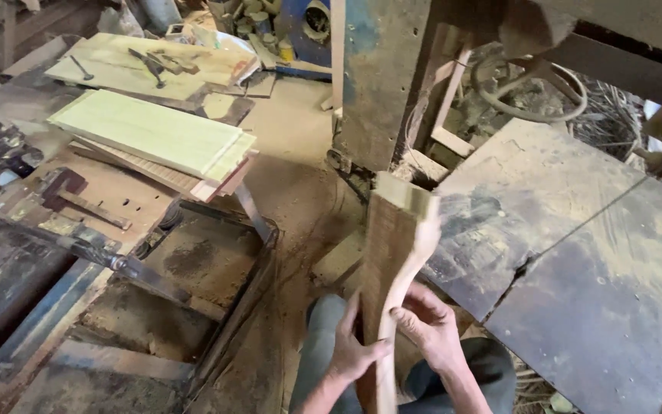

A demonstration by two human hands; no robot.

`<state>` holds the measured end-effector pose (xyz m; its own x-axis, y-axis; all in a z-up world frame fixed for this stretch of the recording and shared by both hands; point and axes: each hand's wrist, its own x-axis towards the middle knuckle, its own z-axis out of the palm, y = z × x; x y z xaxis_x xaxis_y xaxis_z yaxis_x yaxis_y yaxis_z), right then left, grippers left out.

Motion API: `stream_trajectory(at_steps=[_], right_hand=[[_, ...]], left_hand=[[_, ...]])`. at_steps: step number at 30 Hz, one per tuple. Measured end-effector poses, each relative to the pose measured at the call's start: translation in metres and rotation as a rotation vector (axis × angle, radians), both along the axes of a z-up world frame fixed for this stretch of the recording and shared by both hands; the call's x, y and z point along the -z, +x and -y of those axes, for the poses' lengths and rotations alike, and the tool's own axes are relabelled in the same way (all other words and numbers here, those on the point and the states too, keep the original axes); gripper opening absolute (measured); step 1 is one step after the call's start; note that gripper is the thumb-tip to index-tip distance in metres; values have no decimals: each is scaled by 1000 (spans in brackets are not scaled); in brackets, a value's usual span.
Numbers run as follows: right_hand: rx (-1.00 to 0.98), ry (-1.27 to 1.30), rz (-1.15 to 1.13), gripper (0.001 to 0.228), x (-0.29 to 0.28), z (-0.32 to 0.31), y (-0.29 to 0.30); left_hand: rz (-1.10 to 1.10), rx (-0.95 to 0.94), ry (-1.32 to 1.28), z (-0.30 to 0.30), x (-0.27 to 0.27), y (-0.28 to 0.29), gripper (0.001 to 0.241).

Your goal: Cutting curved shapes out of wooden boards using a bandsaw in a workshop

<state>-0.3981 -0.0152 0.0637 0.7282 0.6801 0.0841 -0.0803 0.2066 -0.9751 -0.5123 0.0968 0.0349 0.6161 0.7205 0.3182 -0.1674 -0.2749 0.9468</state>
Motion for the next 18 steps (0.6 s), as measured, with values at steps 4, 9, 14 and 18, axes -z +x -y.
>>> stream_trajectory(at_steps=[4,9,14,18], right_hand=[[-162,10,-14,102,-8,-22,4],[76,-174,86,83,-36,-48,-10],[298,-528,122,104,-65,-63,-21],[303,-570,86,96,-55,-68,-24]], left_hand=[[245,813,-517,-30,51,14,75],[289,986,-659,-56,110,30,49],[-89,749,-654,-73,108,11,43],[-360,626,-354,-62,-12,-31,36]])
